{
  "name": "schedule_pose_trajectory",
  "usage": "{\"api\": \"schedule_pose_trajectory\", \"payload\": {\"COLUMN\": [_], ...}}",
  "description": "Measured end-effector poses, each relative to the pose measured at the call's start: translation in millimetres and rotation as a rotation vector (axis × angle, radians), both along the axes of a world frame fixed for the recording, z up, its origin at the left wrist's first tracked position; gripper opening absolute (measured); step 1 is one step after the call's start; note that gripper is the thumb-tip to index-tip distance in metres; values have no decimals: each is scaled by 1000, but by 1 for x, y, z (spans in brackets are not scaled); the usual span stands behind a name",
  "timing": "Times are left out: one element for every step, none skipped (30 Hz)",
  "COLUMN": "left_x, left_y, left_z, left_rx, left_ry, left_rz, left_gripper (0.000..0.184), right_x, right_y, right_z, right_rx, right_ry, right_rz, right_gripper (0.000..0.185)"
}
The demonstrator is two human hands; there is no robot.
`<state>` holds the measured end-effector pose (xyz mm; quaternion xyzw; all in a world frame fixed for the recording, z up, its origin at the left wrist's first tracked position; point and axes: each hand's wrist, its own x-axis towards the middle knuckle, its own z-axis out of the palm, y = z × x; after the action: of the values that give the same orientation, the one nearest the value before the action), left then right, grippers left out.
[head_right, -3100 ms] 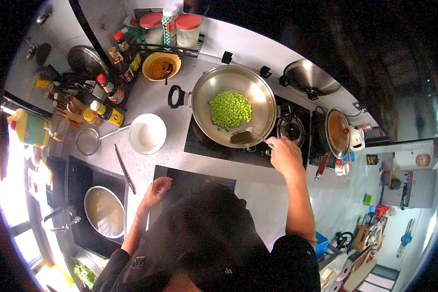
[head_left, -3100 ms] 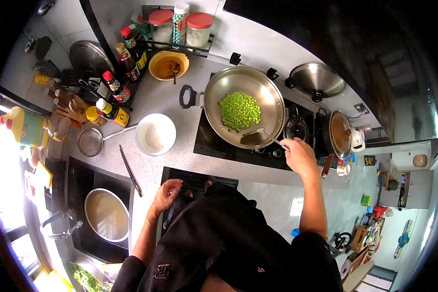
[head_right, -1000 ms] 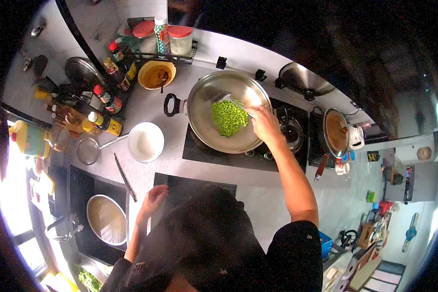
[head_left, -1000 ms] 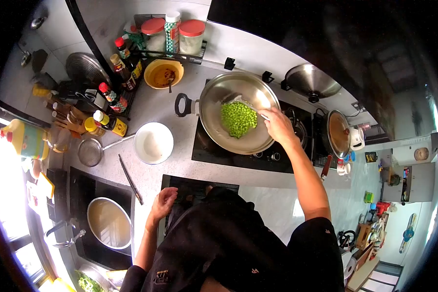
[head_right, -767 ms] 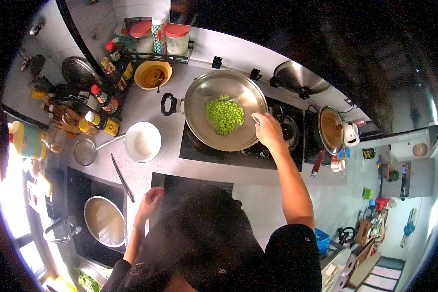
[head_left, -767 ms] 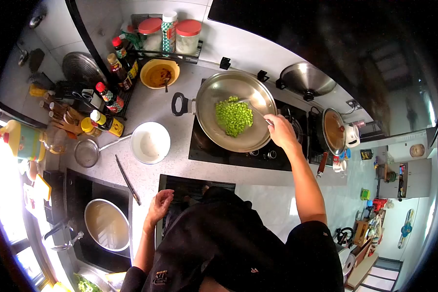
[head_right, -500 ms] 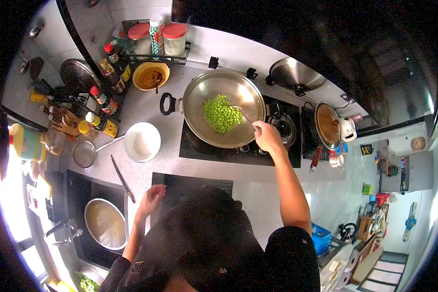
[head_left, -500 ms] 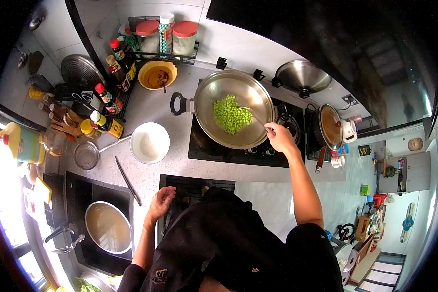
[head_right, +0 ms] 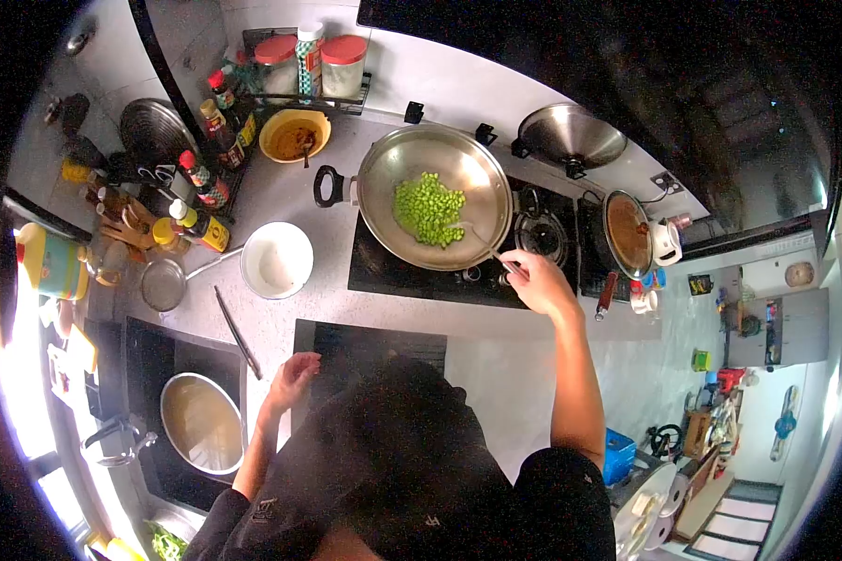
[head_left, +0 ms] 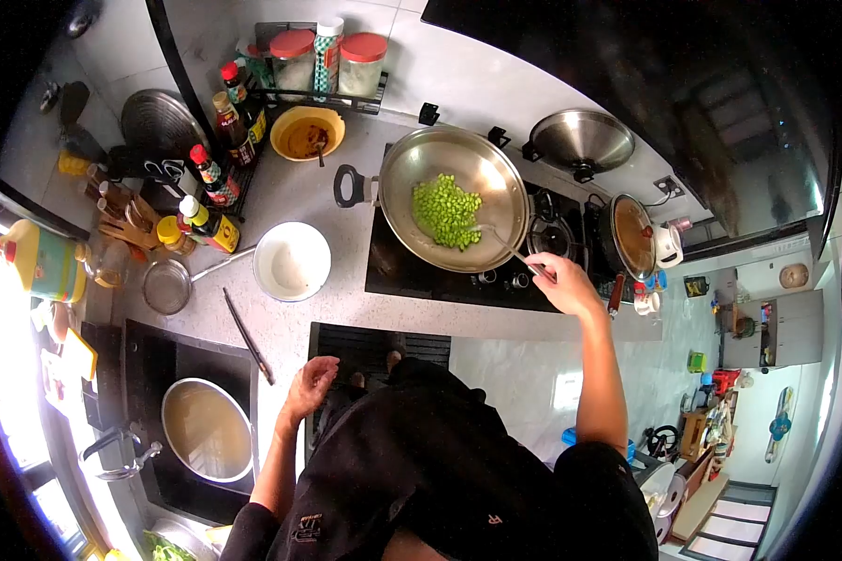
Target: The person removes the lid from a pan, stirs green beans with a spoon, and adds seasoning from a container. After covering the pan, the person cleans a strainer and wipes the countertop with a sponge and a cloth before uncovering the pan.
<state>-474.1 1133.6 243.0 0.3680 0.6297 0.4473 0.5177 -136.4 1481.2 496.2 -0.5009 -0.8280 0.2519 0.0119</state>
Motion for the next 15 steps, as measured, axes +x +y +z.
{"api": "schedule_pose_trajectory", "payload": {"left_x": [1,1,2,3,3,4,4,5,5,4,3,3,3,4,4], "left_y": [-2,-3,-4,-3,-2,-2,-4,-6,-8,-9,-9,-11,-13,-14,-13], "left_z": [0,0,1,5,10,13,8,-1,-9,-8,-7,-6,-4,-3,-1], "left_rx": [-15,-29,-42,-55,-68,-83,-54,-25,5,-10,-24,-42,-44,-43,-40], "left_ry": [-10,-21,-31,-21,-11,0,-15,-29,-42,-35,-30,-25,-29,-33,-36], "left_rz": [3,5,8,3,-1,-4,-1,1,5,12,23,31,37,43,49], "left_gripper": [29,28,27,27,27,28,29,30,31,30,29,28,28,28,28], "right_x": [-10,-10,-10,-9,-10,-17,-26,-31,-31,-34,-38,-40,-41,-42,-44], "right_y": [-4,-6,-6,-5,-2,1,2,2,4,4,6,7,10,14,18], "right_z": [17,14,7,-3,-19,-28,-37,-42,-41,-35,-29,-20,-20,-20,-23], "right_rx": [-87,-60,-31,-2,20,25,68,111,126,140,154,120,146,175,200], "right_ry": [-119,-139,-158,-176,-179,-175,-162,-149,-141,-133,-125,-133,-102,-72,-72], "right_rz": [-48,-20,8,38,24,20,21,20,24,31,42,30,49,68,71], "right_gripper": [32,32,32,32,31,30,30,30,30,30,30,31,31,32,32]}}
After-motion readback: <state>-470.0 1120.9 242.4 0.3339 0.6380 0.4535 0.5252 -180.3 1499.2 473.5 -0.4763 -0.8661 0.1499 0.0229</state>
